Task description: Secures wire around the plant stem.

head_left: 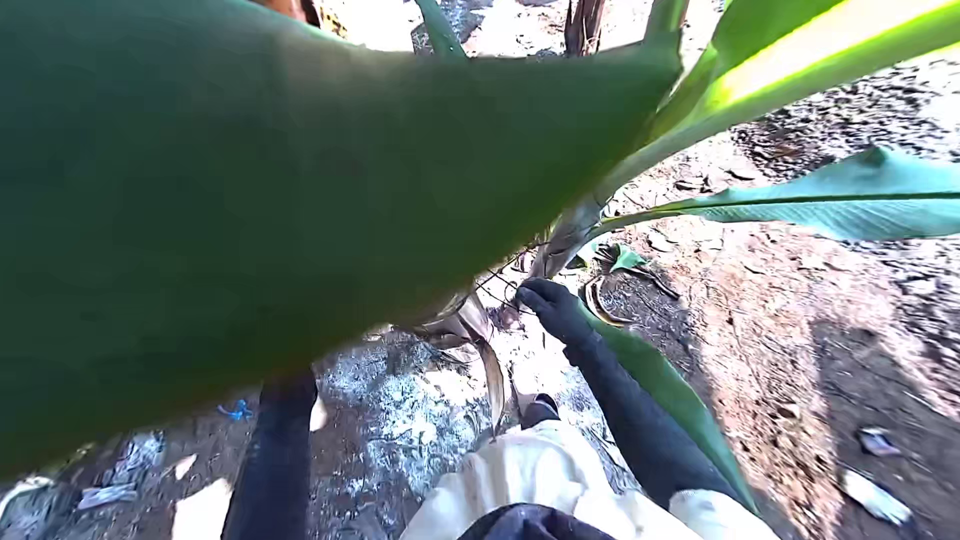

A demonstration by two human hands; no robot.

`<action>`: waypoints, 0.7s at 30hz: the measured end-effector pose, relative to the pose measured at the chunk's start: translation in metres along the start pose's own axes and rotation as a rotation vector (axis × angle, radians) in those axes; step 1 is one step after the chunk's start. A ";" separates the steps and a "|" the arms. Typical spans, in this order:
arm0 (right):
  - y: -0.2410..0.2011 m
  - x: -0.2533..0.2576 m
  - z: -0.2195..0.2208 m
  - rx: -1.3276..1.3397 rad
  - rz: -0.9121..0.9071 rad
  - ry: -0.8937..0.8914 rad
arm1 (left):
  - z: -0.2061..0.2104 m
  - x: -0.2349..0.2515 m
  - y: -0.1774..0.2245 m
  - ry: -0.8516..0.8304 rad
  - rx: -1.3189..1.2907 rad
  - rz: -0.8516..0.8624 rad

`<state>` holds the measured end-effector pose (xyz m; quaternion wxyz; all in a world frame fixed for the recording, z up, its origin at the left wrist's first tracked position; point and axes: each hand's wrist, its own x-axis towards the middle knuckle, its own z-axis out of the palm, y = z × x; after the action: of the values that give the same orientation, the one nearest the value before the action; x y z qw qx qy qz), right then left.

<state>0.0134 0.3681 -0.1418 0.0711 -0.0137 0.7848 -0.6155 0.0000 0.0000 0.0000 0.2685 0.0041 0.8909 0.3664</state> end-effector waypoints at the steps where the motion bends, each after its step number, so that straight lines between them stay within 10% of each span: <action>1: 0.009 -0.034 -0.001 0.003 0.015 0.016 | 0.014 -0.004 -0.071 -0.167 -0.017 0.179; 3: 0.018 -0.095 0.006 -0.011 0.061 0.022 | 0.059 -0.023 -0.106 -0.211 0.038 0.241; 8: 0.008 -0.204 0.057 -0.185 0.108 -0.272 | 0.177 -0.014 -0.007 0.128 0.602 0.747; 11: 0.004 -0.231 0.067 -0.211 0.081 -0.282 | 0.198 0.006 -0.001 0.026 0.824 0.899; 21: 0.017 -0.229 0.020 -0.018 0.054 -0.137 | 0.204 -0.007 -0.027 0.401 0.238 0.858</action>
<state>0.2436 0.3775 -0.1410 0.1408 -0.0353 0.7836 -0.6041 0.1092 0.1116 -0.1344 -0.0861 0.3307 0.8787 0.3334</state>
